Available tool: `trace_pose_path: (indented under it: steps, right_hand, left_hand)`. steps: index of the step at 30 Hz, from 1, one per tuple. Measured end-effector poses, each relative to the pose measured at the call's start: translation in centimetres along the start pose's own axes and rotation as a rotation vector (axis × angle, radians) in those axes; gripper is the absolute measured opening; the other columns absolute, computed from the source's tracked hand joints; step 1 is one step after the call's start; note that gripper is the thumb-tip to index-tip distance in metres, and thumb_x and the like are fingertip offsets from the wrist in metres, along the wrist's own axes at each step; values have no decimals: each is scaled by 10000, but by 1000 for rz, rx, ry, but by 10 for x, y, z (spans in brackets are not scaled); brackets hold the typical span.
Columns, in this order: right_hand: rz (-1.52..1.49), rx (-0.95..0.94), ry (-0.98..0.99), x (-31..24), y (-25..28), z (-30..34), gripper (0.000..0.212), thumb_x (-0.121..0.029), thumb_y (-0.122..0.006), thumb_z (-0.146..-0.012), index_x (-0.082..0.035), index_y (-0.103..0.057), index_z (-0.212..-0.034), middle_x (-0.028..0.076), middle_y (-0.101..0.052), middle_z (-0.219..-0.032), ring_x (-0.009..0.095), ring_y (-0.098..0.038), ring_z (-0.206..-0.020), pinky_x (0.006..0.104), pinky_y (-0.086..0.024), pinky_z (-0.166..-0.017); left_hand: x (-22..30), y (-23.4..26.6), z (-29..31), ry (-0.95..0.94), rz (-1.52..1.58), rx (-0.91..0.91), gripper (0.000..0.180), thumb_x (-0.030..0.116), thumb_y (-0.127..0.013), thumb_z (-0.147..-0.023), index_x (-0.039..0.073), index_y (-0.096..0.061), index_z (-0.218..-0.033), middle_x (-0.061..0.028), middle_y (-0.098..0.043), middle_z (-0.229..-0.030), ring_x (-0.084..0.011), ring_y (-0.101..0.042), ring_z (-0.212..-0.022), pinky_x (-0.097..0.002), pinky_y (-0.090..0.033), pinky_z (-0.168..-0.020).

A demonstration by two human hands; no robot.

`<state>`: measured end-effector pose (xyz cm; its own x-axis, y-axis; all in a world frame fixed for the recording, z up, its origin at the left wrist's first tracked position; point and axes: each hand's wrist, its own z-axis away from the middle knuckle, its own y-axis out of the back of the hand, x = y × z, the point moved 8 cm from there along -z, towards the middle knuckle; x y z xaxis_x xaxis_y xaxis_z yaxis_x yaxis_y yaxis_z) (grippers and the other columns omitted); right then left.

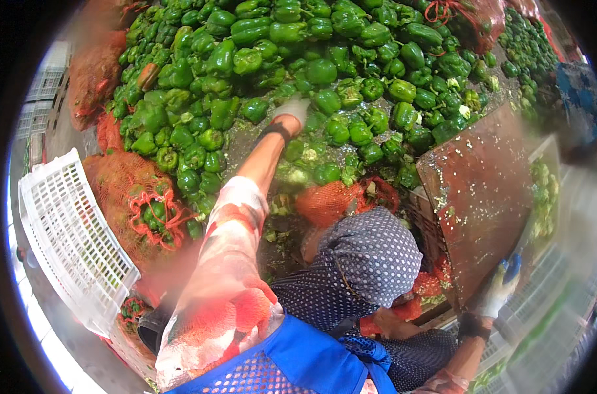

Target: The recorder is seen preparing green bell peppers by de-seeding them and cutting them into pieces on a large cutting board.

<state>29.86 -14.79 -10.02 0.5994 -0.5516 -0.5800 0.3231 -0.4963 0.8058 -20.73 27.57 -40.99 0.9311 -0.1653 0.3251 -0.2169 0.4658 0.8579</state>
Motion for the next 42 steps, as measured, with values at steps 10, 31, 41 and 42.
trace_pose_path:
  steps: [10, 31, 41, 42]
  right_hand:
    - [119, 16, 5, 13, 8, -5, 511, -279, -613, -921, 23, -478, -1311, 159, -535, -1282, 278, -507, -1178, 373, -373, -1016]
    - [-11, 21, 37, 17, 13, -5, 483, -244, -621, -915, 8, -491, -1306, 160, -537, -1273, 270, -509, -1172, 379, -378, -1009]
    - [-27, 16, 35, 18, 4, -3, 495, -247, -623, -913, 13, -485, -1311, 166, -530, -1288, 273, -504, -1184, 371, -373, -1018]
    - [-30, 5, -22, 19, 2, -2, 493, -246, -626, -911, 11, -488, -1308, 165, -534, -1280, 272, -510, -1174, 368, -377, -1012]
  left_hand:
    - [31, 3, 63, -173, -254, -241, 404, 77, -462, -876, 34, -539, -1270, -210, -535, -1288, -375, -562, -1120, -430, -458, -953]
    - [23, 79, 69, 144, 584, -41, 489, 192, -607, -890, 33, -463, -1329, -191, -516, -1324, -297, -554, -1147, -398, -462, -977]
    - [26, -36, 97, -41, -199, -95, 408, 133, -598, -820, 116, -587, -1227, -193, -535, -1290, -344, -577, -1097, -431, -478, -897]
    - [20, -28, 92, -2, -160, -140, 407, 146, -615, -819, 110, -589, -1224, -190, -548, -1278, -316, -585, -1095, -419, -494, -869]
